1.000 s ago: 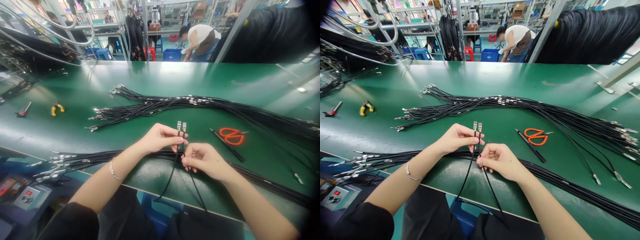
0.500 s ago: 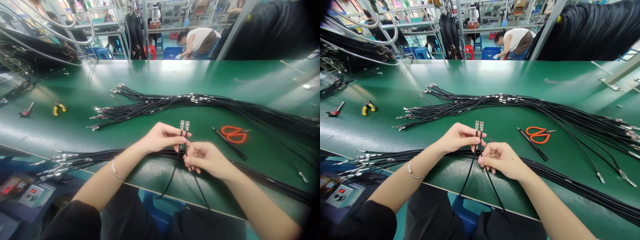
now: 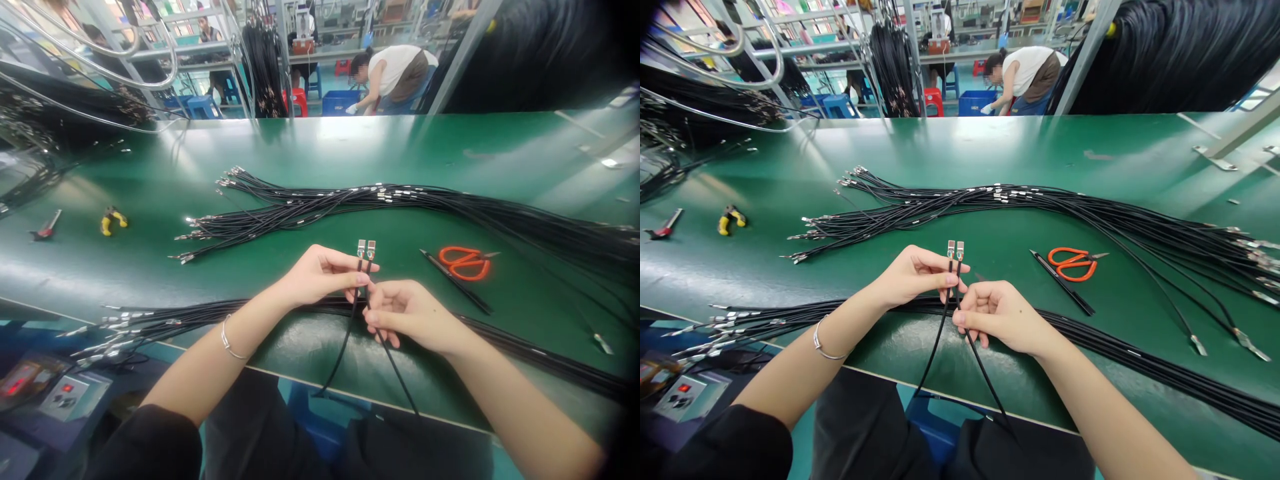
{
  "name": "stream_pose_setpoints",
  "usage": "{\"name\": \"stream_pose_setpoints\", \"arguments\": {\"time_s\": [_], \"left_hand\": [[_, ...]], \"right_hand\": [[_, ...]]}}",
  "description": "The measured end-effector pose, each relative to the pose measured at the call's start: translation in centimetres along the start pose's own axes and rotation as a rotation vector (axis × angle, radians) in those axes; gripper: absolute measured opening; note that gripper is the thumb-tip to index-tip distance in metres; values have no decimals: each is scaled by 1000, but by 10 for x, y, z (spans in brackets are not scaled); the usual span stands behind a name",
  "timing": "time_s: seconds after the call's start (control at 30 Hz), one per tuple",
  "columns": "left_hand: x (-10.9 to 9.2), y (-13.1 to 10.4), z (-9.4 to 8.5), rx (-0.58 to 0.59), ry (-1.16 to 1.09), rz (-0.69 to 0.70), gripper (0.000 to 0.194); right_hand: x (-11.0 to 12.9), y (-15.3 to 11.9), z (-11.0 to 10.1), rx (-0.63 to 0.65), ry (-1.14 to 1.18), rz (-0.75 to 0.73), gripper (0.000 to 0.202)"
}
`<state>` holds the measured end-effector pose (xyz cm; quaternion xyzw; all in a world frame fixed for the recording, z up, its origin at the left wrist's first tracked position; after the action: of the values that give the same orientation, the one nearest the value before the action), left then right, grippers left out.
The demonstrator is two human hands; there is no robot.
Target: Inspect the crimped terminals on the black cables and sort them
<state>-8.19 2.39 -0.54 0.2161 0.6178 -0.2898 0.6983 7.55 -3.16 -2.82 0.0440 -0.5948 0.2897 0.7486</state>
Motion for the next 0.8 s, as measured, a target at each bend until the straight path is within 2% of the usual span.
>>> {"name": "stream_pose_setpoints", "arguments": {"time_s": [0.8], "left_hand": [[2,1,3,-12,9,0,33]], "right_hand": [[5,-3,4,43,30,53,36]]}}
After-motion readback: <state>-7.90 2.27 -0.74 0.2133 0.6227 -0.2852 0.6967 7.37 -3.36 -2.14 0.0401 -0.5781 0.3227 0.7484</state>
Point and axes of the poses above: each hand's wrist, its own y-axis towards the middle knuckle, its own z-axis out of the palm, x = y × z, the point moved 3 cm from there along y, towards the middle knuckle, and after that the axes turned 7 degrees about y, right-handed, at the moved point
